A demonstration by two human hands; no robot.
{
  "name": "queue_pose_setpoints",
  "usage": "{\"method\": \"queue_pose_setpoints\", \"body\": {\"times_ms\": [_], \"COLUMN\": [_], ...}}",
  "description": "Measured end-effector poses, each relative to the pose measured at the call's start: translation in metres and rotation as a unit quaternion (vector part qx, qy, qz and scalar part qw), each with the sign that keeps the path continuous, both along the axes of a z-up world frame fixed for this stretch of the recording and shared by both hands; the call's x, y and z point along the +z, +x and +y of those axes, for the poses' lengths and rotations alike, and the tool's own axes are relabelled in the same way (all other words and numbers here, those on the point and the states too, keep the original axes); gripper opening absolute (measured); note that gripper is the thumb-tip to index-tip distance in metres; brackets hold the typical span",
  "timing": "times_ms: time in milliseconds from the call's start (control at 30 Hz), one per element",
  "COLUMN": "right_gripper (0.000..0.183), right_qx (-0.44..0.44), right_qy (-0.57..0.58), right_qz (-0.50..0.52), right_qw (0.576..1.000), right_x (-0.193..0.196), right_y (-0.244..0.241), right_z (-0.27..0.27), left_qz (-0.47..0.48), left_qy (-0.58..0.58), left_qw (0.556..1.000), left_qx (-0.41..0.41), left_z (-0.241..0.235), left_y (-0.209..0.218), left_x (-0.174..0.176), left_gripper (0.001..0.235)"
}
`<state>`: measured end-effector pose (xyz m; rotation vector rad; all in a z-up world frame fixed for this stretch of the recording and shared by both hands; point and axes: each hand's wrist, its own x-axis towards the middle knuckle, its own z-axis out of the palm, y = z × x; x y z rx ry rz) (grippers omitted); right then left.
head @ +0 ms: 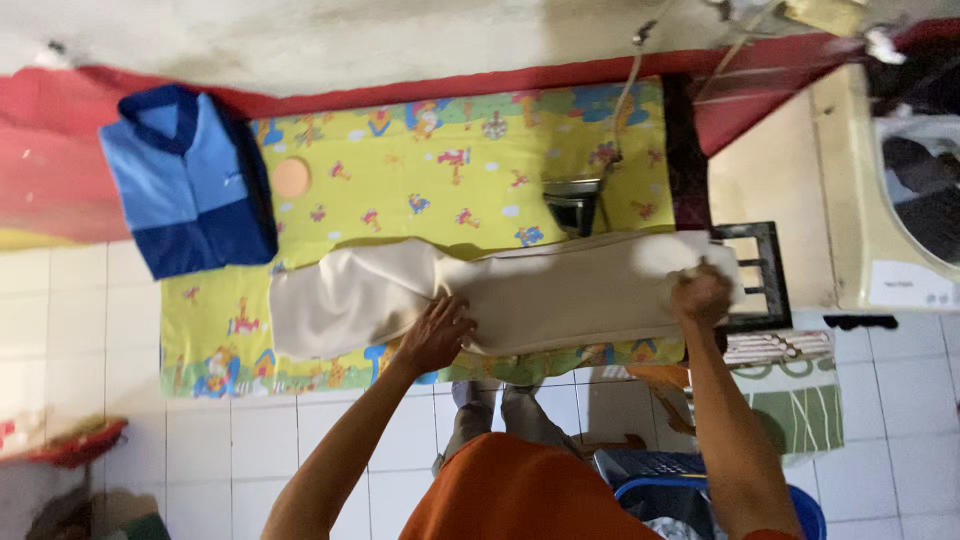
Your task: The person irons and folds a pair of beige pants on a table using an iron, smoothing the fabric by hand and folding it multiple times.
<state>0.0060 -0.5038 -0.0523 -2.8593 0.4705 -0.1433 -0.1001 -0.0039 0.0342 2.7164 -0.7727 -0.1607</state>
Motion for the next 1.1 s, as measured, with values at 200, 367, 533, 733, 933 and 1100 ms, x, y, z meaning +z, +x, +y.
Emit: {"method": "queue_pose_setpoints", "body": {"times_ms": [200, 367, 533, 733, 933, 1100], "right_gripper": [0.029, 0.022, 0.068, 0.083, 0.066, 0.027], "right_qx": [0.243, 0.469, 0.476, 0.407, 0.416, 0.373], "right_qy": [0.145, 0.261, 0.241, 0.198, 0.156, 0.117], "right_qz": [-0.020, 0.029, 0.020, -0.042, -0.062, -0.099], "right_qw": [0.959, 0.843, 0.846, 0.891, 0.894, 0.915], "right_x": [0.006, 0.038, 0.080, 0.080, 0.075, 0.068], "right_y": [-0.016, -0.072, -0.108, -0.117, -0.113, -0.086], "right_z": [0.135, 0.295, 0.379, 0.413, 0.412, 0.382], "left_qz": [0.024, -0.018, -0.039, -0.068, -0.123, -0.022], "left_qy": [0.017, 0.081, 0.060, 0.038, 0.034, 0.014], "left_qw": [0.997, 0.982, 0.977, 0.973, 0.969, 0.974], "left_qx": [0.074, 0.170, 0.203, 0.218, 0.211, 0.227], "left_z": [0.033, 0.062, 0.098, 0.121, 0.151, 0.199], "left_y": [-0.015, -0.028, -0.044, -0.054, -0.047, -0.041], "left_x": [-0.005, 0.002, 0.000, -0.022, -0.047, -0.045], "left_gripper": [0.062, 0.067, 0.072, 0.073, 0.050, 0.043]}}
